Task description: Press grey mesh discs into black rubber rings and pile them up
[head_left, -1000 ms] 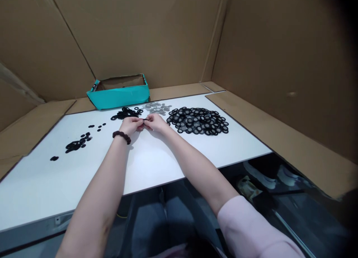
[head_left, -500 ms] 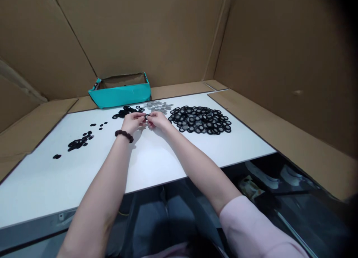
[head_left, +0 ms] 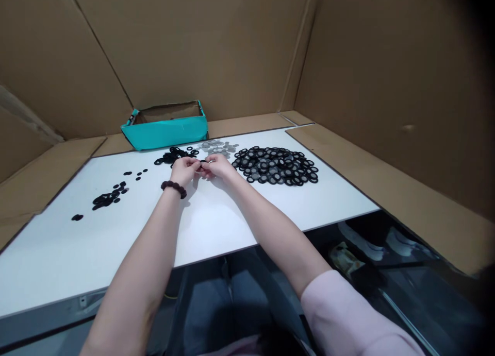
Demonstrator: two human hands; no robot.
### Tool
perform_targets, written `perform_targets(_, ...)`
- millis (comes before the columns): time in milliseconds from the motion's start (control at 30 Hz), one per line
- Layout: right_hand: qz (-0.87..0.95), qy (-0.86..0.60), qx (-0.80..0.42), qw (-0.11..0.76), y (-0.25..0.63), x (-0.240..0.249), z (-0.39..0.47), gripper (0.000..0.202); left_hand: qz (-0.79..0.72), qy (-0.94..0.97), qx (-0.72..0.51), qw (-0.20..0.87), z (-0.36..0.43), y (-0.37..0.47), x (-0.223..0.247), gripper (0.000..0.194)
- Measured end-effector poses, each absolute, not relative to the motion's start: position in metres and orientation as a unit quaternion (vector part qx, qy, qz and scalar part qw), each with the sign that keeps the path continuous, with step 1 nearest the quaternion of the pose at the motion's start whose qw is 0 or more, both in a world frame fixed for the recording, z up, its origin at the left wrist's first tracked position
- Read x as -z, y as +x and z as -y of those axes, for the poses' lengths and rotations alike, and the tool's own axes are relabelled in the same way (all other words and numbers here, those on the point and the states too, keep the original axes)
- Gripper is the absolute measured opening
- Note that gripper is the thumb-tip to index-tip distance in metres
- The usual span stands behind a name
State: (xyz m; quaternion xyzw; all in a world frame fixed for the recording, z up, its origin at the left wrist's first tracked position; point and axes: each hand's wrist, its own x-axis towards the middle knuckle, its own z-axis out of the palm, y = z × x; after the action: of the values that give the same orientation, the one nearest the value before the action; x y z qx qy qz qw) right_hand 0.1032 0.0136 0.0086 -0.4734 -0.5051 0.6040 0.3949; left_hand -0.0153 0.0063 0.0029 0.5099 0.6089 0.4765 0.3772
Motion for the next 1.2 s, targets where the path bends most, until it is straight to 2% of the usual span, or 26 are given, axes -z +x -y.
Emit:
perform_targets(200,0.506,-0.486,-0.591,0.398,0.105,-0.008,-0.013,0.022,-0.615,0.529,-0.47,0.347,-0.008,-0.017,0.002,0.007)
perform_targets(400,0.493,-0.464,-0.651,0.343,0.109,-0.01,-0.018,0.024,-0.586,0.603,-0.449,0.304,-0.009,-0.021,0.002,0.018)
perform_targets(600,0.462,-0.473,-0.647,0.381,0.11,-0.009,-0.023,0.021,-0.538,0.73,-0.409,0.102,0.0,-0.017,-0.005,0.031)
perform_targets(767,0.499,-0.474,-0.614,0.385,0.112,-0.005,-0.027,0.019,-0.54,0.764,-0.352,0.03,0.003,-0.012,-0.003,0.033)
perform_targets(933,0.492,-0.47,-0.636,0.363,0.111,-0.013,-0.02,0.02,-0.55,0.769,-0.327,0.013,0.003,-0.01,-0.003,0.021)
perform_targets(1200,0.492,-0.465,-0.637,0.368,0.114,-0.014,-0.019,0.018,-0.548,0.767,-0.329,0.055,0.006,-0.008,-0.005,0.033)
